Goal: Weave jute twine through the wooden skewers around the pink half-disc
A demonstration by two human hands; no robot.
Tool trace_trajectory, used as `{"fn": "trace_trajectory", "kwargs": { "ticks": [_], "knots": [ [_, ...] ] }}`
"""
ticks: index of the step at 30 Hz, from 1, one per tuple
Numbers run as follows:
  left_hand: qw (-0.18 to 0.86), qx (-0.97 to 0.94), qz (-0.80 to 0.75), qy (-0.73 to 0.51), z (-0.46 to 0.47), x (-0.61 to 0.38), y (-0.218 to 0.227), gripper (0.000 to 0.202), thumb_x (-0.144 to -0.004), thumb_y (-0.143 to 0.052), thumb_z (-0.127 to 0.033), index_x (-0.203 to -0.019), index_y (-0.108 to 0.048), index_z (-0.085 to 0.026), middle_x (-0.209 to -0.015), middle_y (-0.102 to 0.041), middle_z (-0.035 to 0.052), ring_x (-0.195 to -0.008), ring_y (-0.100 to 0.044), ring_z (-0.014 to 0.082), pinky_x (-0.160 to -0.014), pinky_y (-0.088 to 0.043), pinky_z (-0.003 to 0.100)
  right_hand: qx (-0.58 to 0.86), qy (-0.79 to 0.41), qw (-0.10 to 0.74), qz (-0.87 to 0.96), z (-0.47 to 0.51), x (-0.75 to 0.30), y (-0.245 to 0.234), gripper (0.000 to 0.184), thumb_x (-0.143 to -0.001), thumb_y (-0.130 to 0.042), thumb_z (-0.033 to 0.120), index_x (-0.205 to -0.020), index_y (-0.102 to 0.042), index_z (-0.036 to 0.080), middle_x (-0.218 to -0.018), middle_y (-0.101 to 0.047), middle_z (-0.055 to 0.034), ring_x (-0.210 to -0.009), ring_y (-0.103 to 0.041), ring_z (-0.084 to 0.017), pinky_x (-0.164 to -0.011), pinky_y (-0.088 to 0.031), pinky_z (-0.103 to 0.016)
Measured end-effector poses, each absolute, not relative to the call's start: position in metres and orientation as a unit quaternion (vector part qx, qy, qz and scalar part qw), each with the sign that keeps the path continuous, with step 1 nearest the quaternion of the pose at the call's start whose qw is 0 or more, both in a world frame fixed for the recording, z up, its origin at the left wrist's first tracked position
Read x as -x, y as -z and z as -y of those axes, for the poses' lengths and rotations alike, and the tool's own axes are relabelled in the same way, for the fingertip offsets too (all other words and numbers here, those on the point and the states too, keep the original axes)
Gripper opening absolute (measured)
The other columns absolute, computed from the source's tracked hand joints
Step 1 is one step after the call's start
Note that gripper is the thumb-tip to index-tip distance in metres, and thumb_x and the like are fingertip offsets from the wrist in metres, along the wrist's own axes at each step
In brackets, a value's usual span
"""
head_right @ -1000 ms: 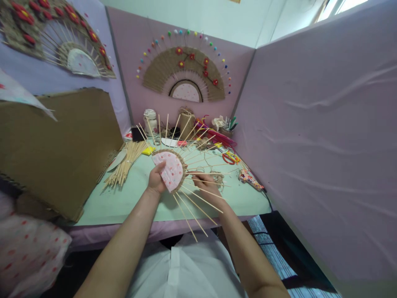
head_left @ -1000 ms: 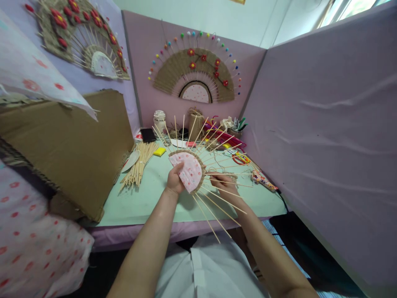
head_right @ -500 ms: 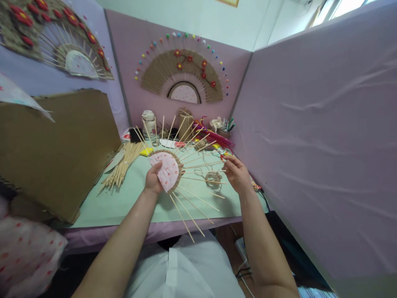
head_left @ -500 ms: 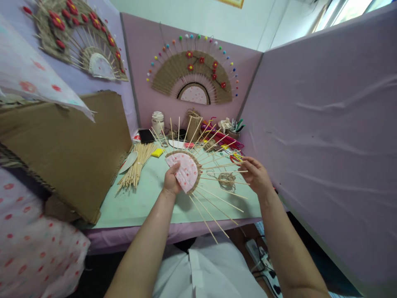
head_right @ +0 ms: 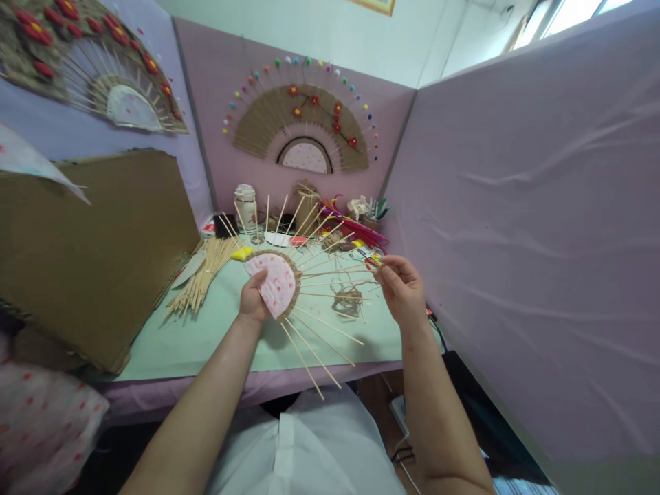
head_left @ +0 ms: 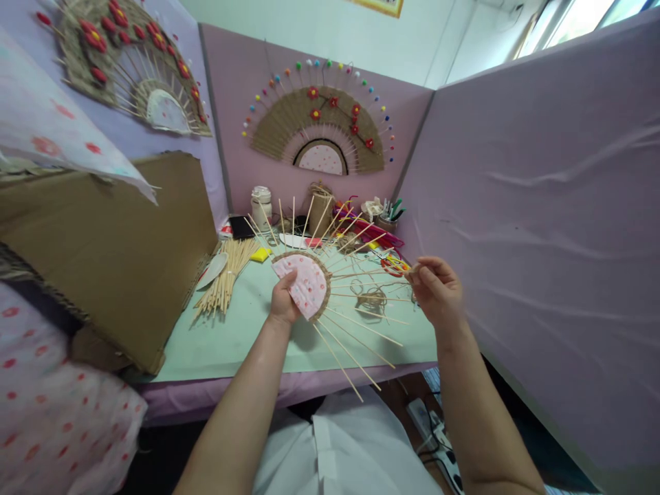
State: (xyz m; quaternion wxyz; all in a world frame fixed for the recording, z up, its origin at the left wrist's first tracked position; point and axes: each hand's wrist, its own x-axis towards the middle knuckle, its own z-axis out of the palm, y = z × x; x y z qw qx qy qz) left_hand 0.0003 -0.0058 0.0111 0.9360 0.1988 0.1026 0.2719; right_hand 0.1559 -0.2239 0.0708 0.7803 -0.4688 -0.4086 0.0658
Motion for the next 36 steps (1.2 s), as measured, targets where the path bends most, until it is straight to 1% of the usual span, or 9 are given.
{"fn": "trace_trajectory", "kwargs": {
  "ticks": [3,6,11,14,17,20,25,32,36],
  "knots": [
    [0.933,-0.190,-0.108,-0.285,0.004,-0.001,-0.010,0.035,-0.077,-0.051,-0.023,-0.107,-0.060,-0.008,-0.090,-0.071,0.0122,-0.099,-0.062,0.0266,-0.095,-0.043,0.044,0.502,-0.056,0.772,0.385,0.225,-0.161,-0.060,0.017,-0.071,-0.066,0.030,-0.087,-0.062,0.025,-0.062,-0.049,0.0039,-0.058,-0.048,-0.009,-0.064,-0.045,-0.027],
    [0.926,-0.179,-0.107,-0.314,0.003,-0.003,-0.008,0.035,-0.076,-0.052,-0.023,-0.107,-0.060,-0.010,-0.092,-0.071,0.0109,-0.099,-0.062,0.0258,-0.095,-0.043,0.043,0.585,-0.041,0.723,0.366,0.223,-0.169,-0.042,0.022,-0.072,-0.065,0.033,-0.091,-0.062,0.023,-0.066,-0.053,0.0025,-0.059,-0.049,-0.010,-0.061,-0.044,-0.026],
    [0.917,-0.160,-0.104,-0.351,0.000,-0.004,-0.007,0.035,-0.076,-0.053,-0.025,-0.108,-0.060,-0.012,-0.096,-0.070,0.0098,-0.103,-0.061,0.0254,-0.096,-0.041,0.043,0.714,-0.087,0.548,0.427,0.210,-0.158,-0.008,0.021,-0.076,-0.059,0.035,-0.087,-0.066,0.018,-0.077,-0.064,-0.0040,-0.069,-0.056,-0.016,-0.063,-0.044,-0.028],
    [0.915,-0.158,-0.091,-0.361,0.000,-0.004,-0.008,0.035,-0.077,-0.052,-0.028,-0.107,-0.061,-0.012,-0.096,-0.070,0.0099,-0.104,-0.060,0.0252,-0.097,-0.041,0.044,0.721,-0.129,0.436,0.523,0.200,-0.132,0.002,0.021,-0.080,-0.055,0.034,-0.082,-0.068,0.018,-0.079,-0.066,-0.0053,-0.073,-0.058,-0.017,-0.067,-0.044,-0.029],
    [0.925,-0.174,-0.066,-0.330,0.001,-0.003,-0.010,0.039,-0.079,-0.049,-0.032,-0.109,-0.059,-0.010,-0.099,-0.069,0.0133,-0.105,-0.059,0.0275,-0.096,-0.041,0.047,0.705,-0.142,0.373,0.586,0.193,-0.104,0.006,0.022,-0.085,-0.050,0.033,-0.084,-0.067,0.021,-0.078,-0.065,-0.0038,-0.073,-0.057,-0.016,-0.069,-0.043,-0.027],
    [0.933,-0.179,-0.055,-0.308,0.003,-0.002,-0.012,0.042,-0.080,-0.046,-0.035,-0.111,-0.058,-0.010,-0.100,-0.068,0.0151,-0.105,-0.059,0.0293,-0.094,-0.041,0.051,0.694,-0.141,0.358,0.609,0.189,-0.087,0.007,0.023,-0.088,-0.046,0.033,-0.088,-0.066,0.022,-0.083,-0.065,-0.0034,-0.079,-0.057,-0.016,-0.073,-0.043,-0.027],
    [0.929,-0.171,-0.050,-0.323,0.003,-0.001,-0.013,0.040,-0.081,-0.046,-0.033,-0.112,-0.057,-0.011,-0.101,-0.068,0.0140,-0.106,-0.058,0.0282,-0.094,-0.041,0.050,0.668,-0.164,0.379,0.619,0.186,-0.080,0.005,0.023,-0.089,-0.045,0.033,-0.088,-0.066,0.022,-0.085,-0.064,-0.0041,-0.083,-0.058,-0.016,-0.076,-0.043,-0.027],
    [0.929,-0.174,-0.037,-0.323,0.002,-0.001,-0.011,0.039,-0.079,-0.046,-0.033,-0.109,-0.059,-0.011,-0.104,-0.067,0.0151,-0.108,-0.057,0.0296,-0.095,-0.040,0.053,0.691,-0.178,0.408,0.569,0.190,-0.088,0.014,0.022,-0.087,-0.047,0.032,-0.089,-0.065,0.020,-0.091,-0.065,-0.0039,-0.083,-0.058,-0.016,-0.076,-0.043,-0.026],
    [0.932,-0.175,-0.035,-0.317,0.003,0.000,-0.011,0.040,-0.079,-0.047,-0.034,-0.110,-0.059,-0.011,-0.106,-0.066,0.0155,-0.107,-0.057,0.0297,-0.095,-0.039,0.053,0.697,-0.171,0.405,0.567,0.191,-0.091,0.018,0.022,-0.087,-0.047,0.033,-0.090,-0.065,0.020,-0.089,-0.065,-0.0032,-0.081,-0.058,-0.015,-0.074,-0.043,-0.025]
  ]
}}
